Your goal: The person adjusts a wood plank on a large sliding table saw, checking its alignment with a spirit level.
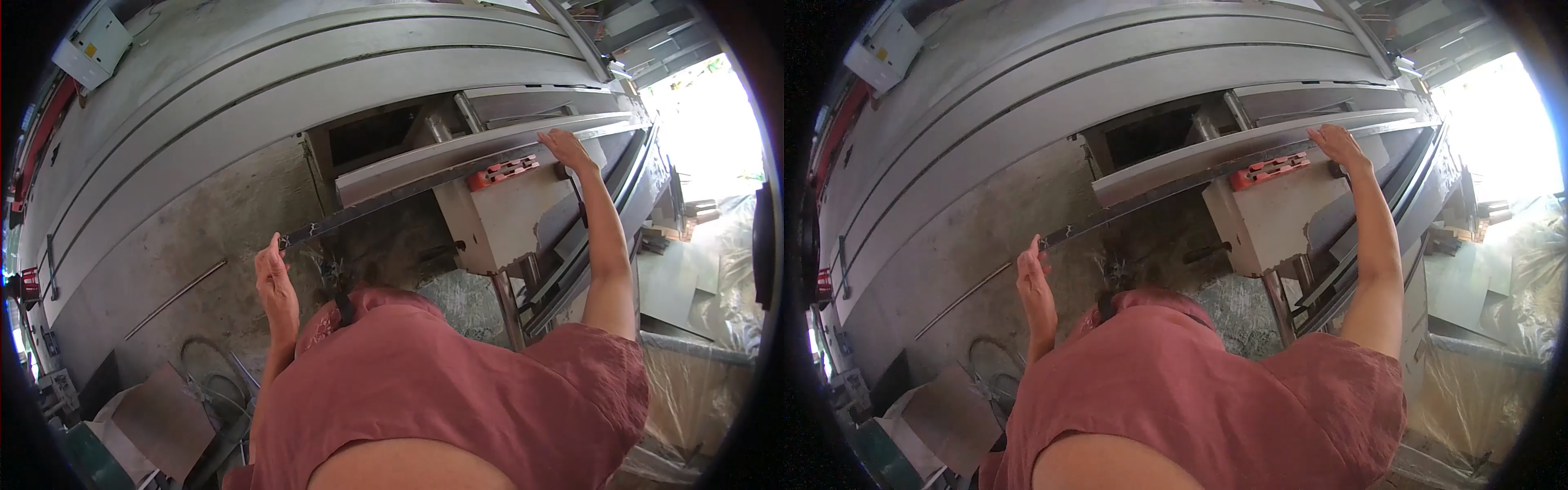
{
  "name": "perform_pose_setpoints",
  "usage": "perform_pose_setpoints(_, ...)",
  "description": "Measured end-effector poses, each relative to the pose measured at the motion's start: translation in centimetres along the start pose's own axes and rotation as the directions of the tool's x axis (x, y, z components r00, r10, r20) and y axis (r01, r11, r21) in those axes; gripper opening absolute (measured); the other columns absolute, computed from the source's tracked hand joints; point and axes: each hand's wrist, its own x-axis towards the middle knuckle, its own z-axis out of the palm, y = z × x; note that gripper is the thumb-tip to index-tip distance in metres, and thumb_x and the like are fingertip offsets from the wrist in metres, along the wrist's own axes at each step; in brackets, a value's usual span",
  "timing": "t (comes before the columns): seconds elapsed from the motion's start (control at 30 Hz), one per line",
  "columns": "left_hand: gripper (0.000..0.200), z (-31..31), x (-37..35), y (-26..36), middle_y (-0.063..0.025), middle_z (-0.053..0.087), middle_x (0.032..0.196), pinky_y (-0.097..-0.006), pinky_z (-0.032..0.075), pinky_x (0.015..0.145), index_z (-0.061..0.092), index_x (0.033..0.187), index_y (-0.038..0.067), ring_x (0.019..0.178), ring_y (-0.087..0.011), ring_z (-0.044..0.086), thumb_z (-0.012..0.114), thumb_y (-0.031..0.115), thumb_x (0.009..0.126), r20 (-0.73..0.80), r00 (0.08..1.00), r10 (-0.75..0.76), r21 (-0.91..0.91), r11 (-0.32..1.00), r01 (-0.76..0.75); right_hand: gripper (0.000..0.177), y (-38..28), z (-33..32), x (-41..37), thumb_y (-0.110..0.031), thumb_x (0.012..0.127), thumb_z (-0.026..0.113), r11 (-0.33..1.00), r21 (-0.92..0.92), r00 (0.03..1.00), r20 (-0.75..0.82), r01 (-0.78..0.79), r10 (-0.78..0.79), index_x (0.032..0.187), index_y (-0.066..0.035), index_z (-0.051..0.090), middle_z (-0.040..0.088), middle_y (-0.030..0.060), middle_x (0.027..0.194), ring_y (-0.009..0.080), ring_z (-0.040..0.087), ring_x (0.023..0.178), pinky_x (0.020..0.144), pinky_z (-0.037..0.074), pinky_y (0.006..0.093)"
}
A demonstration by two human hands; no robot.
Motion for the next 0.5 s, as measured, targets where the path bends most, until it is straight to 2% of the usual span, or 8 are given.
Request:
perform_pose_setpoints(0.07,0.050,0.9,-0.3,0.6,-0.0049,0.053,0.112,-0.0284,0.040,0.085,0.050,0.128,0.004,0.100,-0.0145,0.049,0.029,0.039,0.101,0.064,0.998,0.018,0.057,0.998,-0.022,0.053,1.3,0.0,0.2,-0.045,0.093,0.040,1.000,-0.002,1.000,0.019,-0.023,0.023,0.086,0.000,0.065,0.062,0.0217,0.090,0.0390,0.057,0.090,0.082,0.042,0.0446)
perform_pose_setpoints(0.23,0.048,3.1,-0.2,1.5,-0.0059,0.054,0.108,-0.0285,0.041,0.084,0.051,0.128,0.004,0.097,-0.0143,0.051,0.031,0.038,0.100,0.140,0.989,0.039,0.018,0.999,-0.042,0.049,3.5,-0.2,0.8,-0.043,0.093,0.040,0.996,-0.076,0.998,0.058,-0.036,0.041,0.096,-0.002,0.066,0.061,0.0212,0.097,0.0378,0.057,0.095,0.085,0.042,0.0427)
perform_pose_setpoints(0.43,0.048,5.8,0.4,2.5,-0.0066,0.055,0.107,-0.0284,0.043,0.083,0.051,0.127,0.004,0.096,-0.0139,0.053,0.033,0.039,0.100,0.267,0.963,0.030,-0.012,1.000,-0.028,0.043,5.5,0.3,-0.2,-0.039,0.093,0.042,0.992,0.078,0.992,-0.078,-0.096,0.102,0.094,-0.002,0.063,0.060,0.0218,0.101,0.0384,0.055,0.099,0.087,0.042,0.0436)
perform_pose_setpoints(0.5,0.048,6.8,0.9,2.7,-0.0064,0.055,0.107,-0.0280,0.043,0.082,0.051,0.127,0.005,0.096,-0.0140,0.054,0.034,0.039,0.099,0.321,0.945,0.062,-0.021,0.998,-0.059,0.036,5.2,0.9,-0.9,-0.035,0.092,0.045,0.980,0.172,0.975,-0.180,-0.099,0.130,0.102,-0.004,0.062,0.059,0.0182,0.108,0.0349,0.055,0.103,0.090,0.041,0.0403)
